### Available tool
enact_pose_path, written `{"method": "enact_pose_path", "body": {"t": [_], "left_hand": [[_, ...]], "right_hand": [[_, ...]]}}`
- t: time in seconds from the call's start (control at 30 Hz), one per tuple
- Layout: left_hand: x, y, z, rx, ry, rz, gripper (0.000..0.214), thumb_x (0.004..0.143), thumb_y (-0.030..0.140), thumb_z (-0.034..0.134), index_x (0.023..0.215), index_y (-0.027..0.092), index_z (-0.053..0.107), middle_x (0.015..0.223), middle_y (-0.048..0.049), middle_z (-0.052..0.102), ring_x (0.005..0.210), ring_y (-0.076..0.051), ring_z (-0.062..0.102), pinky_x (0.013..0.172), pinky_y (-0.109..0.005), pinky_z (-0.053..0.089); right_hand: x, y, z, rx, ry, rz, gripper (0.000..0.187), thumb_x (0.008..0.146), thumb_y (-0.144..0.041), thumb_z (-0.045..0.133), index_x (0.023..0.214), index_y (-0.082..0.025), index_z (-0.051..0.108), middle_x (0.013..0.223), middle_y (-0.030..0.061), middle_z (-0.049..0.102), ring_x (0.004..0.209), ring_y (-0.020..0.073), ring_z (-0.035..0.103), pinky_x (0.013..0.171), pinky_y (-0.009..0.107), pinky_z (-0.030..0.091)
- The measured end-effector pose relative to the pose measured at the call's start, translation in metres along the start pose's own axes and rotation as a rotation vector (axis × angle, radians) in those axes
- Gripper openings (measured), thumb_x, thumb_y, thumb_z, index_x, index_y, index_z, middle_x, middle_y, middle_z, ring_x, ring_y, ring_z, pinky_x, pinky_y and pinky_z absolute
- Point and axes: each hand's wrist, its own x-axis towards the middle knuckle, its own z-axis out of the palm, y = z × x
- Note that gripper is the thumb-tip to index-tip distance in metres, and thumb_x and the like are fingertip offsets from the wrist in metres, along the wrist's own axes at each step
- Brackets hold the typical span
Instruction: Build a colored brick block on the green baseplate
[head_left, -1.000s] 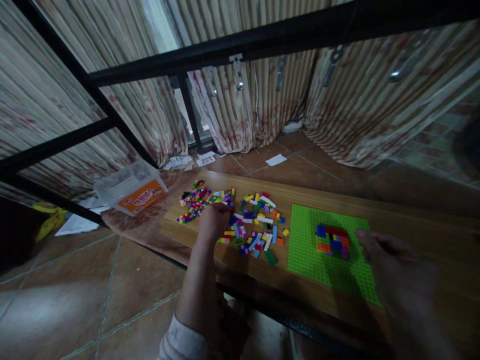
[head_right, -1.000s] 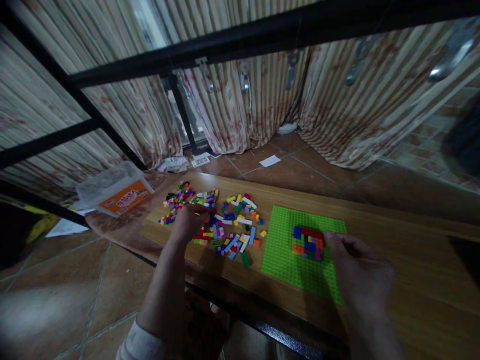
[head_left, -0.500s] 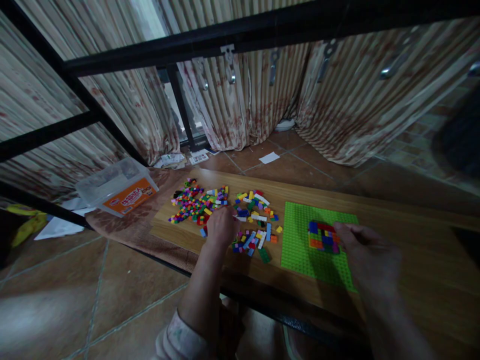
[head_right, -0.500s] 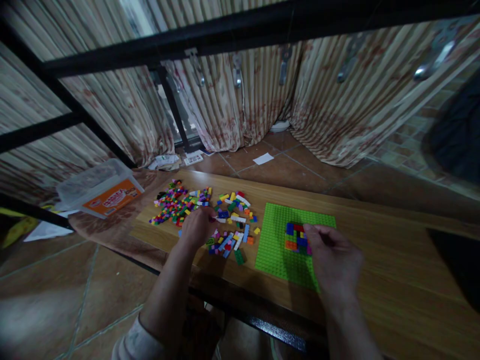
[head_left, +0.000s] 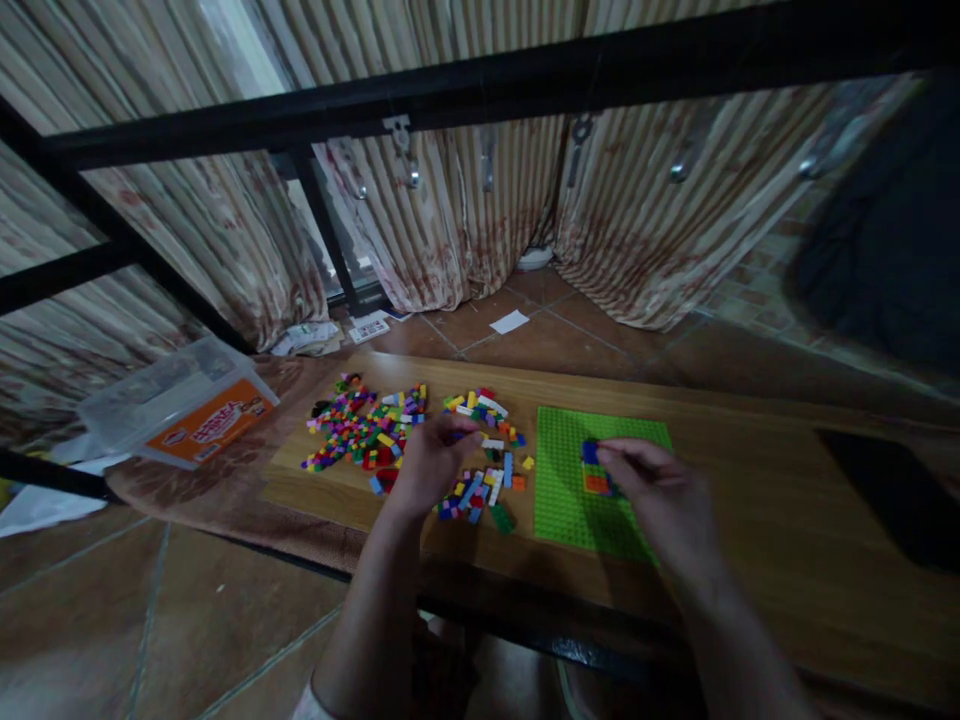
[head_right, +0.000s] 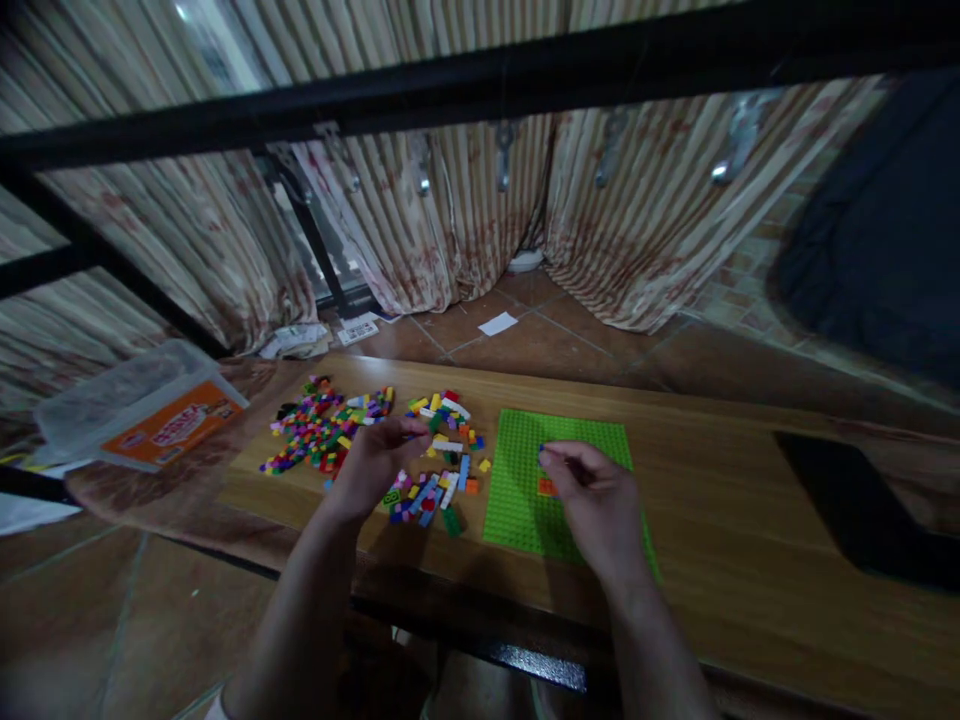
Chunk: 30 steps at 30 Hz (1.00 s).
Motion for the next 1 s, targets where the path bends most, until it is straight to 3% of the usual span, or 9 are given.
{"method": "enact_pose_path", "body": {"t": [0.1, 0.23, 0.4, 0.7, 1.0], "left_hand": [[-0.010, 0.008, 0.028, -0.507, -0.228, -0.134, 0.029, 0.066, 0.031, 0.077, 0.089, 0.015, 0.069, 0.081, -0.0032, 0.069, 0.067, -0.011, 0.059, 0.061, -0.022, 0.043], [-0.021, 0.012, 0.058, -0.749, -0.390, -0.317, 0.025, 0.064, 0.028, 0.081, 0.082, 0.015, 0.071, 0.076, -0.0019, 0.068, 0.067, -0.008, 0.060, 0.061, -0.018, 0.043], [-0.022, 0.011, 0.069, -0.753, -0.443, -0.387, 0.026, 0.065, 0.033, 0.081, 0.078, 0.014, 0.069, 0.071, -0.0007, 0.067, 0.065, -0.007, 0.060, 0.059, -0.018, 0.042], [-0.019, 0.004, 0.077, -0.755, -0.472, -0.345, 0.029, 0.069, 0.038, 0.079, 0.073, 0.013, 0.065, 0.064, 0.0026, 0.060, 0.058, -0.005, 0.053, 0.058, -0.018, 0.040], [-0.020, 0.006, 0.079, -0.703, -0.453, -0.332, 0.033, 0.064, 0.040, 0.082, 0.071, 0.012, 0.065, 0.063, 0.0015, 0.059, 0.057, -0.006, 0.052, 0.056, -0.019, 0.039]], "right_hand": [[-0.011, -0.009, 0.011, 0.072, -0.165, -0.154, 0.020, 0.076, -0.036, 0.068, 0.091, -0.023, 0.072, 0.086, 0.0032, 0.071, 0.076, 0.0170, 0.063, 0.069, 0.030, 0.050], [-0.018, -0.019, 0.019, 0.090, -0.207, -0.319, 0.018, 0.080, -0.028, 0.067, 0.097, -0.026, 0.071, 0.089, 0.0024, 0.067, 0.077, 0.0149, 0.059, 0.066, 0.028, 0.050], [-0.015, -0.018, 0.012, 0.075, -0.235, -0.380, 0.018, 0.083, -0.024, 0.064, 0.100, -0.027, 0.070, 0.093, 0.0022, 0.066, 0.081, 0.0146, 0.059, 0.070, 0.028, 0.050], [-0.014, -0.016, 0.004, 0.090, -0.314, -0.320, 0.022, 0.082, -0.024, 0.066, 0.103, -0.026, 0.069, 0.091, 0.0010, 0.065, 0.078, 0.0141, 0.057, 0.073, 0.029, 0.049], [-0.012, -0.014, 0.001, 0.053, -0.333, -0.302, 0.019, 0.081, -0.021, 0.068, 0.099, -0.025, 0.068, 0.088, -0.0003, 0.063, 0.078, 0.0132, 0.056, 0.072, 0.027, 0.046]]}}
